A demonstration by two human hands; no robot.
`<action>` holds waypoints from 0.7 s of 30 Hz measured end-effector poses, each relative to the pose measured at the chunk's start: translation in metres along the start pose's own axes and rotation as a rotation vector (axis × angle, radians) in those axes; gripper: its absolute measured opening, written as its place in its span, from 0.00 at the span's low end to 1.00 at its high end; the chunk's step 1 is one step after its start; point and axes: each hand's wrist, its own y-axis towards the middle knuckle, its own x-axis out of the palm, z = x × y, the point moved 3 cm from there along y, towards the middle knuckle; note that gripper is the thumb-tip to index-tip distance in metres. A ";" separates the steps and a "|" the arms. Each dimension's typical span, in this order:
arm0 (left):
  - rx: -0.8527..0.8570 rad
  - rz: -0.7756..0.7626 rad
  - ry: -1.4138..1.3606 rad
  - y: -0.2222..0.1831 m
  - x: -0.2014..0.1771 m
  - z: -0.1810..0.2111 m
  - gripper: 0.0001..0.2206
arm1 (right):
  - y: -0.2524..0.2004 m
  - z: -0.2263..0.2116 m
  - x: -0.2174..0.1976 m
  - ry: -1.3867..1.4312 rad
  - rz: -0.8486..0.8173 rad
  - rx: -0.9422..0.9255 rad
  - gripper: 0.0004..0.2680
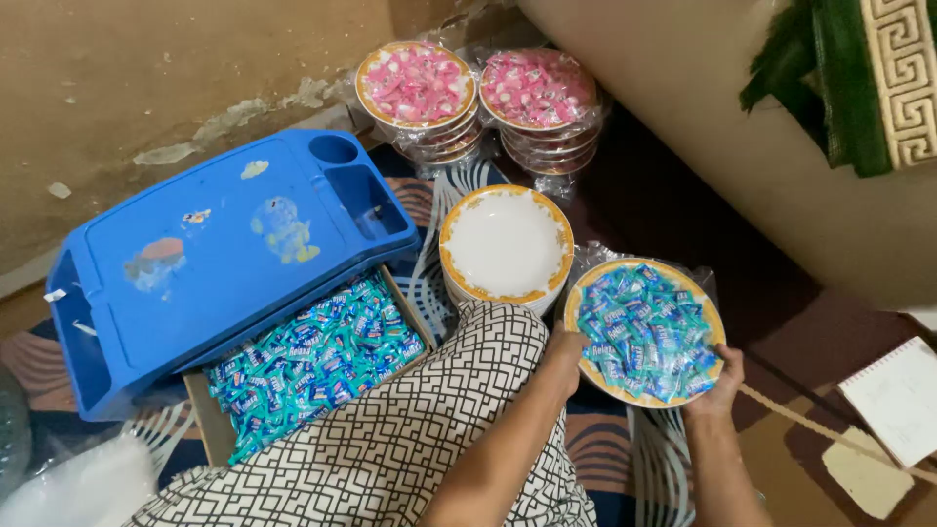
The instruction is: Packaging small blue sachets into plastic bags by arranging them on a plate and sliding them in.
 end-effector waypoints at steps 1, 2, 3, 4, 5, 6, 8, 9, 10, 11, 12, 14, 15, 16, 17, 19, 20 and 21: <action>-0.007 0.006 0.000 -0.013 0.003 0.011 0.30 | 0.000 0.001 0.000 -0.002 0.007 0.006 0.21; -0.030 0.039 0.151 -0.026 0.004 0.022 0.29 | 0.000 0.003 -0.001 -0.018 0.019 0.043 0.20; -0.047 0.067 0.306 -0.038 0.007 0.036 0.27 | 0.003 0.004 0.002 -0.029 0.027 0.074 0.19; -0.047 0.067 0.309 -0.021 0.001 0.020 0.27 | 0.014 0.008 -0.019 -0.026 0.028 0.074 0.19; -0.063 0.081 0.367 -0.002 -0.003 0.007 0.28 | 0.028 0.010 -0.039 -0.107 0.071 0.115 0.18; -0.078 0.095 0.425 0.017 -0.008 -0.006 0.29 | 0.042 0.013 -0.058 -0.187 0.114 0.156 0.17; -0.057 0.102 0.409 0.041 -0.013 -0.028 0.30 | 0.016 0.006 -0.028 -0.310 0.172 0.094 0.16; -0.035 0.113 0.394 0.053 -0.018 -0.037 0.30 | 0.003 0.003 -0.013 -0.431 0.228 0.036 0.15; -0.034 0.117 0.394 0.042 -0.013 -0.028 0.30 | 0.008 -0.003 -0.025 -0.431 0.226 0.040 0.15; -0.007 0.109 0.382 0.031 -0.010 -0.018 0.30 | 0.013 -0.013 -0.033 -0.933 0.229 -0.148 0.12; 0.020 0.101 0.371 0.020 -0.008 -0.008 0.31 | 0.016 -0.020 -0.038 -1.431 0.215 -0.346 0.11; 0.057 0.084 0.375 -0.008 -0.004 0.011 0.33 | 0.025 -0.023 -0.044 -1.552 0.294 -0.422 0.13; 0.087 0.053 0.389 -0.021 -0.002 0.021 0.35 | 0.030 -0.024 -0.046 -1.665 0.394 -0.504 0.16; 0.095 0.066 0.379 -0.018 -0.004 0.021 0.35 | 0.033 -0.022 -0.051 -1.668 0.373 -0.507 0.16; 0.174 0.023 0.461 -0.014 -0.003 0.023 0.36 | 0.037 -0.025 -0.051 -1.645 0.346 -0.657 0.15; 0.257 -0.005 0.534 -0.001 -0.005 0.023 0.37 | 0.036 -0.027 -0.033 -1.618 0.296 -0.807 0.15; 0.322 -0.053 0.577 0.008 -0.006 0.021 0.37 | 0.029 -0.029 -0.011 -1.535 0.204 -1.002 0.14; 0.385 -0.106 0.624 0.018 -0.007 0.017 0.36 | 0.020 -0.031 0.008 -1.438 0.117 -1.188 0.13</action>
